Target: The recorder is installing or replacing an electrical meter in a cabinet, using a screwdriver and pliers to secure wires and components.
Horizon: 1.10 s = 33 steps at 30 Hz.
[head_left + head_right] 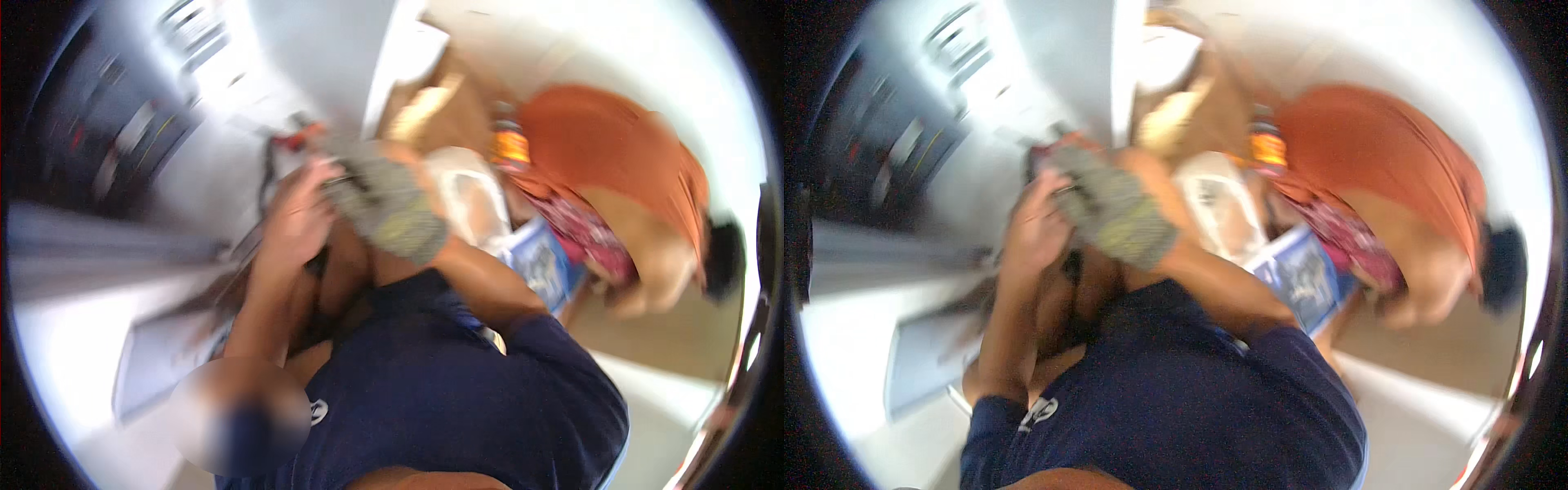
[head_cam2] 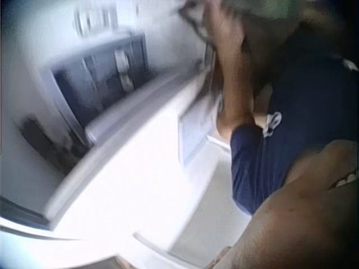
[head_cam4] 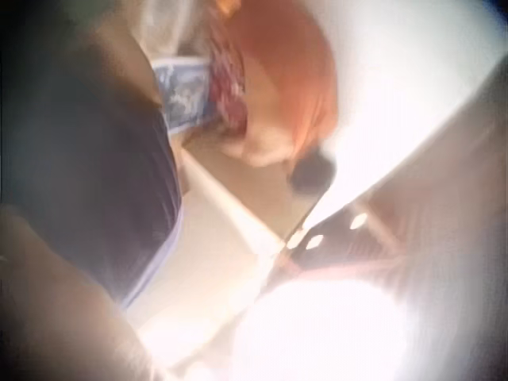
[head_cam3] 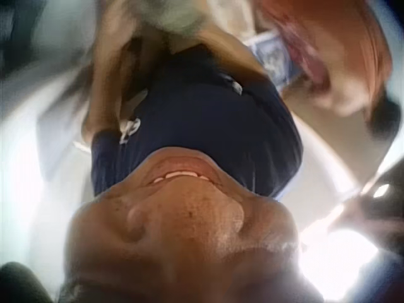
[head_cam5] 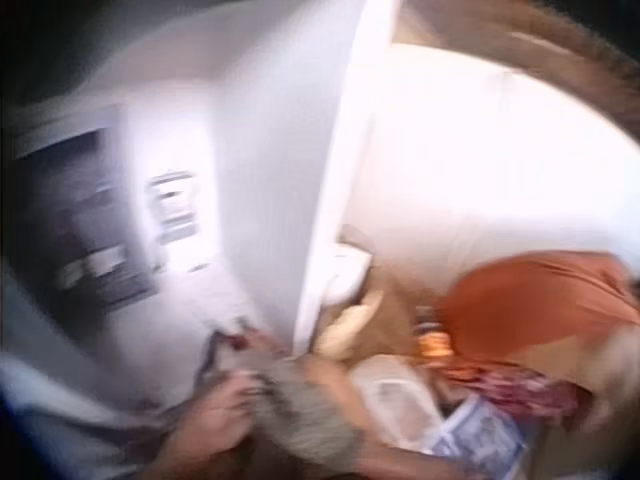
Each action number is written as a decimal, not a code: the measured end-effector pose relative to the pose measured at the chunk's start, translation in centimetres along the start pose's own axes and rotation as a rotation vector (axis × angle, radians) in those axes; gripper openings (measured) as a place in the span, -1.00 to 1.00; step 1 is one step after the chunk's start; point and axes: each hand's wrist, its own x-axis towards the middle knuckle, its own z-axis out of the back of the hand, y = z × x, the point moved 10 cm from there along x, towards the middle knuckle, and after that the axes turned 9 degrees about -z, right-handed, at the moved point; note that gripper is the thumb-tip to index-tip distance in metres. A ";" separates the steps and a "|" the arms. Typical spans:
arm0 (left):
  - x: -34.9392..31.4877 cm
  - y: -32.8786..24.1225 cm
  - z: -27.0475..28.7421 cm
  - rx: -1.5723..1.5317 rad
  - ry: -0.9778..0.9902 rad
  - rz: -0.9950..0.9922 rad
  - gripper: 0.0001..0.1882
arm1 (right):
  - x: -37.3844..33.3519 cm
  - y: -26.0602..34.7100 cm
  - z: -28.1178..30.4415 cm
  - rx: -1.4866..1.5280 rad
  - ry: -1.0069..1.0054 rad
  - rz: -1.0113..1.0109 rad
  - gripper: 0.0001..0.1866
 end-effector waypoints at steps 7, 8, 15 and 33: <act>-0.8 -3.5 1.9 0.548 -0.150 -0.159 -0.72 | 1.8 0.9 -2.8 -0.201 0.222 0.041 -0.49; -1.0 -4.0 2.2 0.558 -0.173 -0.171 -0.72 | 2.0 1.0 -3.5 -0.182 0.238 0.053 -0.49; 1.1 -5.3 5.9 0.359 -0.347 -0.231 -0.68 | 5.7 -0.5 -7.2 -0.099 0.217 -0.139 -0.50; -11.2 3.7 12.4 -0.096 -0.592 0.344 -0.87 | 23.7 -17.7 -35.0 0.376 0.164 -0.461 -0.73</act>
